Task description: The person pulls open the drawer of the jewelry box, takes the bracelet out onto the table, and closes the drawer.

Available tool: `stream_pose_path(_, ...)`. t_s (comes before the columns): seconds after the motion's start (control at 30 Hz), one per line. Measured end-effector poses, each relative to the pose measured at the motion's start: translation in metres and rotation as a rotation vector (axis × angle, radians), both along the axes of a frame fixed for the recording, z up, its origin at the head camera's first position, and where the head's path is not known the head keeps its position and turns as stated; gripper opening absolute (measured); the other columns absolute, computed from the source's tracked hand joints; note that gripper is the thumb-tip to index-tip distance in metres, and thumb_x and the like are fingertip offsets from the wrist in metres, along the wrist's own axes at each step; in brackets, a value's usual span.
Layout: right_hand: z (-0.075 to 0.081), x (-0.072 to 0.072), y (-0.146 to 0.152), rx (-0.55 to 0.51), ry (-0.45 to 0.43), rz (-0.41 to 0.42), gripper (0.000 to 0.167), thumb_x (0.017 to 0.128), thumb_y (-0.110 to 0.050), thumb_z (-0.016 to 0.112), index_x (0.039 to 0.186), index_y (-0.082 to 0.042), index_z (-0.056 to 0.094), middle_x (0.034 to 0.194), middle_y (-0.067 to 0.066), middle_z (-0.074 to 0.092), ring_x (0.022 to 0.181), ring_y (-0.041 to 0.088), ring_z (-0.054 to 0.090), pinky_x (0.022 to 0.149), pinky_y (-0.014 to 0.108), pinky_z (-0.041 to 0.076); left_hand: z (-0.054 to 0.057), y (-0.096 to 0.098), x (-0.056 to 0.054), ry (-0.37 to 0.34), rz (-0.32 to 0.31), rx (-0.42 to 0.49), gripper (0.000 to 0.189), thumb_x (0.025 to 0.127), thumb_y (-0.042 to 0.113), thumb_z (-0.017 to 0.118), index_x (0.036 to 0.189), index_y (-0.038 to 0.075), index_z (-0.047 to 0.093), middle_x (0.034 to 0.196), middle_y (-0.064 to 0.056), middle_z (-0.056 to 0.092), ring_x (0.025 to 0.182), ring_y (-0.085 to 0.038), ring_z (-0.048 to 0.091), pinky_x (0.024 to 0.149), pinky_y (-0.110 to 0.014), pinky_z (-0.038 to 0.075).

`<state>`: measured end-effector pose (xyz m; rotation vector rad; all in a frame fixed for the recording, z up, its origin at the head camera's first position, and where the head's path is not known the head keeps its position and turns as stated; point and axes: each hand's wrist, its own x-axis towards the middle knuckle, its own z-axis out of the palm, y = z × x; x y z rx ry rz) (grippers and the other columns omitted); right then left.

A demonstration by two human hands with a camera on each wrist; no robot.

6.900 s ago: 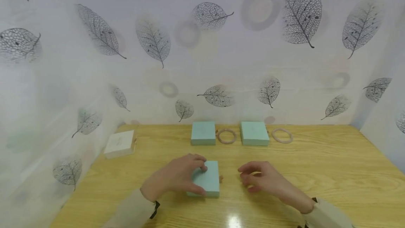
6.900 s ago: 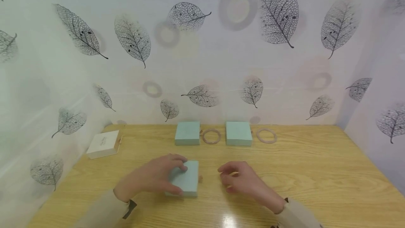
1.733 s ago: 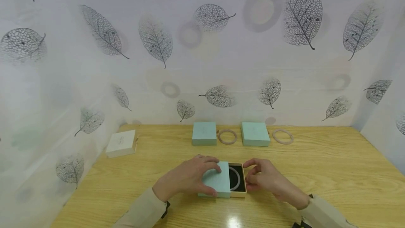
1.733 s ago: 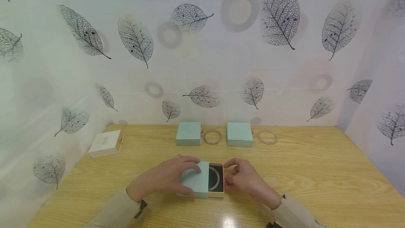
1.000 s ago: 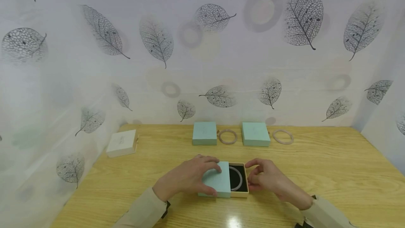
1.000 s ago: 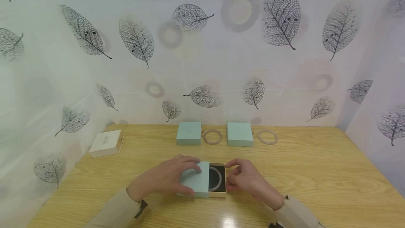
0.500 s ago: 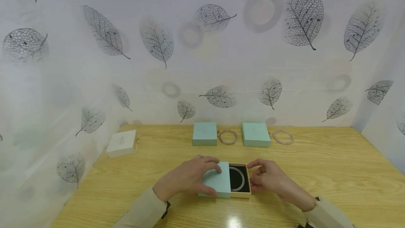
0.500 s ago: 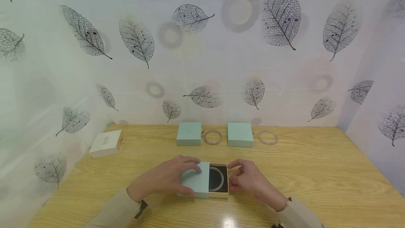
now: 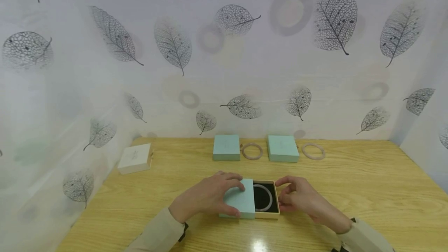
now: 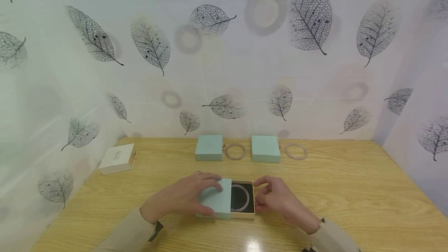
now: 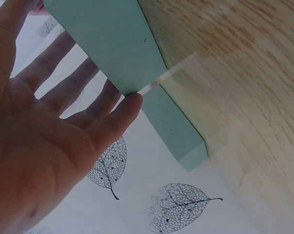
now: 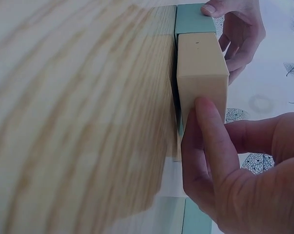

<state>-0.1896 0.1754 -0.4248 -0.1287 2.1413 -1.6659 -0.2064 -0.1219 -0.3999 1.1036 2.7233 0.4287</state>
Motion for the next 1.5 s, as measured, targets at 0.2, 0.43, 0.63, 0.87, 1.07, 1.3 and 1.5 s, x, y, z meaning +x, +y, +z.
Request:
stream_pose_path(0.2, -0.0008, -0.0004, 0.0013, -0.011, -0.003, 0.0, 0.042, 0.093, 0.01, 0.059, 0.133, 0.015, 0.047, 0.093, 0.014, 0.061, 0.082, 0.02, 0.067, 0.076, 0.036, 0.064, -0.0006, -0.0007, 0.0004, -0.004, 0.0, 0.002, 0.057, 0.083, 0.055, 0.08, 0.13, 0.025, 0.065, 0.154, 0.003, 0.052, 0.139, -0.024, 0.051, 0.112, -0.041, 0.049)
stream_pose_path(0.43, 0.0003, 0.0001, 0.0016, -0.011, -0.003, 0.003, 0.042, 0.093, 0.009, 0.059, 0.133, 0.015, 0.048, 0.093, 0.013, 0.061, 0.082, 0.02, 0.067, 0.075, 0.035, 0.064, -0.0004, -0.0005, 0.0, -0.001, 0.001, 0.001, 0.057, 0.084, 0.056, 0.079, 0.131, 0.026, 0.065, 0.155, 0.004, 0.051, 0.139, -0.023, 0.051, 0.112, -0.04, 0.048)
stream_pose_path(0.63, 0.0005, 0.0009, 0.004, -0.006, 0.002, 0.004, 0.041, 0.094, 0.008, 0.06, 0.133, 0.014, 0.049, 0.091, 0.012, 0.061, 0.082, 0.02, 0.067, 0.074, 0.034, 0.064, -0.0002, -0.0001, 0.0, 0.001, -0.002, -0.002, 0.057, 0.083, 0.057, 0.079, 0.13, 0.027, 0.065, 0.155, 0.004, 0.051, 0.138, -0.022, 0.051, 0.112, -0.039, 0.049)
stream_pose_path(0.87, -0.0004, 0.0012, 0.0064, 0.002, 0.004, -0.005, 0.042, 0.093, 0.008, 0.06, 0.133, 0.014, 0.049, 0.092, 0.013, 0.061, 0.082, 0.02, 0.067, 0.075, 0.034, 0.064, -0.0001, -0.0004, 0.0002, -0.004, 0.001, -0.004, 0.057, 0.084, 0.055, 0.079, 0.131, 0.026, 0.065, 0.155, 0.004, 0.051, 0.139, -0.023, 0.05, 0.113, -0.04, 0.048)
stream_pose_path(1.07, -0.0017, 0.0003, 0.0088, -0.018, 0.014, 0.0, 0.043, 0.093, 0.008, 0.06, 0.133, 0.016, 0.048, 0.092, 0.012, 0.062, 0.082, 0.019, 0.067, 0.075, 0.034, 0.064, 0.0009, 0.0006, 0.001, 0.006, 0.004, -0.011, 0.057, 0.083, 0.056, 0.079, 0.131, 0.027, 0.065, 0.155, 0.004, 0.051, 0.139, -0.023, 0.05, 0.113, -0.04, 0.048)
stream_pose_path(1.3, -0.0025, 0.0003, 0.0091, -0.025, 0.018, 0.005, 0.044, 0.092, 0.009, 0.06, 0.134, 0.017, 0.047, 0.092, 0.012, 0.062, 0.082, 0.02, 0.068, 0.075, 0.034, 0.064, 0.0002, 0.0004, 0.0002, 0.009, 0.005, -0.015, 0.057, 0.084, 0.055, 0.079, 0.131, 0.027, 0.065, 0.155, 0.003, 0.051, 0.14, -0.024, 0.05, 0.113, -0.041, 0.048)
stream_pose_path(1.5, -0.0022, 0.0017, 0.009, -0.007, 0.013, -0.005, 0.044, 0.093, 0.009, 0.06, 0.134, 0.017, 0.048, 0.093, 0.013, 0.061, 0.082, 0.02, 0.068, 0.075, 0.034, 0.064, -0.0003, 0.0002, 0.0011, 0.012, 0.008, -0.013, 0.057, 0.083, 0.055, 0.08, 0.131, 0.027, 0.065, 0.155, 0.004, 0.051, 0.14, -0.024, 0.05, 0.112, -0.041, 0.048)
